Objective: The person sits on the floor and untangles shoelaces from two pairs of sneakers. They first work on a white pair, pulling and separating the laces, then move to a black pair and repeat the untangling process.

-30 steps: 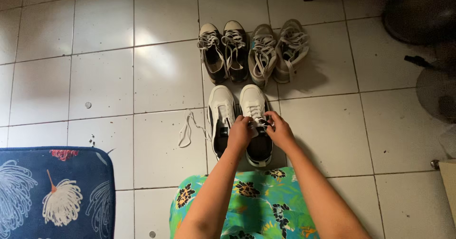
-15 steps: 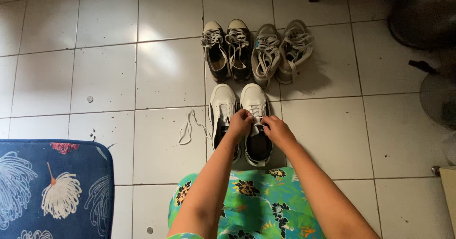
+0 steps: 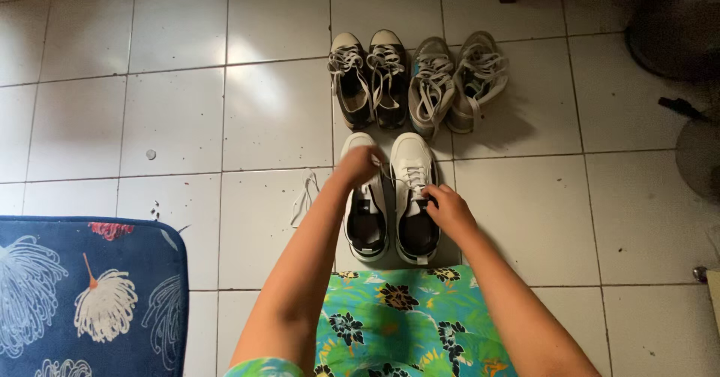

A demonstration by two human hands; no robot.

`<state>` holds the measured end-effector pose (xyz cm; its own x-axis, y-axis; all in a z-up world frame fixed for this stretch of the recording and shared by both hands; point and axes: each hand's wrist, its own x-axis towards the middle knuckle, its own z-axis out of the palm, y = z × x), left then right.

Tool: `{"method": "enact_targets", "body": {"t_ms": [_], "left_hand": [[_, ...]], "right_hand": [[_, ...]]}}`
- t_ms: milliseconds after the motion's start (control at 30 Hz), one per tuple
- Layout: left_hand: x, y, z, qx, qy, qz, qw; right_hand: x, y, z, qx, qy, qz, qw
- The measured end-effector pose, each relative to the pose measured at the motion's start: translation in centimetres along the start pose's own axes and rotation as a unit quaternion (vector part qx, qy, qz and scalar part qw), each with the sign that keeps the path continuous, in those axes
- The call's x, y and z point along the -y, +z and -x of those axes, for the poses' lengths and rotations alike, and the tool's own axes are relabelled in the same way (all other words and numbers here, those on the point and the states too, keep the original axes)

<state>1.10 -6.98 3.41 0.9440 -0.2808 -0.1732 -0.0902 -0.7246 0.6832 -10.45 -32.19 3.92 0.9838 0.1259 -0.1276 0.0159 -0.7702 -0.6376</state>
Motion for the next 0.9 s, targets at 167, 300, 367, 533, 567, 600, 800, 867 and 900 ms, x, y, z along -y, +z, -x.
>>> {"method": "enact_targets", "body": {"t_ms": [167, 300, 367, 533, 567, 600, 800, 867, 900], "left_hand": [[-5.9, 2.6, 4.8, -0.015, -0.034, -0.124, 0.992], [-7.8, 4.4, 7.0, -0.017, -0.089, -0.008, 0.996], [-7.5, 5.5, 7.3, -0.056, -0.083, 0.036, 0.994], [-5.8, 8.0, 7.0, -0.023, -0.125, 0.071, 0.989], [-5.5, 8.3, 7.0, -0.041, -0.116, 0.085, 0.989], [-5.3, 8.5, 7.1, -0.047, -0.110, 0.087, 0.989], [-5.7, 8.3, 8.0, -0.052, -0.118, 0.085, 0.988], [-5.9, 7.9, 8.1, -0.062, -0.103, 0.080, 0.989], [-5.9, 7.7, 7.9, -0.059, -0.108, 0.084, 0.989]], "right_hand": [[0.3, 0.2, -0.3, 0.011, -0.003, 0.051, 0.999], [-2.2, 0.9, -1.5, 0.035, 0.122, -0.070, 0.989], [-3.7, 1.7, -2.4, 0.012, 0.076, -0.098, 0.992], [-6.4, 4.6, -4.8, 0.028, 0.106, -0.026, 0.994], [-6.9, 5.0, -5.2, 0.039, 0.125, 0.018, 0.991], [-7.3, 5.4, -5.8, 0.053, 0.125, -0.004, 0.991], [-9.5, 5.1, -6.9, 0.164, 0.262, -0.351, 0.884], [-10.2, 4.2, -6.4, 0.186, 0.305, -0.339, 0.870], [-10.3, 3.8, -6.4, 0.190, 0.302, -0.380, 0.854]]}}
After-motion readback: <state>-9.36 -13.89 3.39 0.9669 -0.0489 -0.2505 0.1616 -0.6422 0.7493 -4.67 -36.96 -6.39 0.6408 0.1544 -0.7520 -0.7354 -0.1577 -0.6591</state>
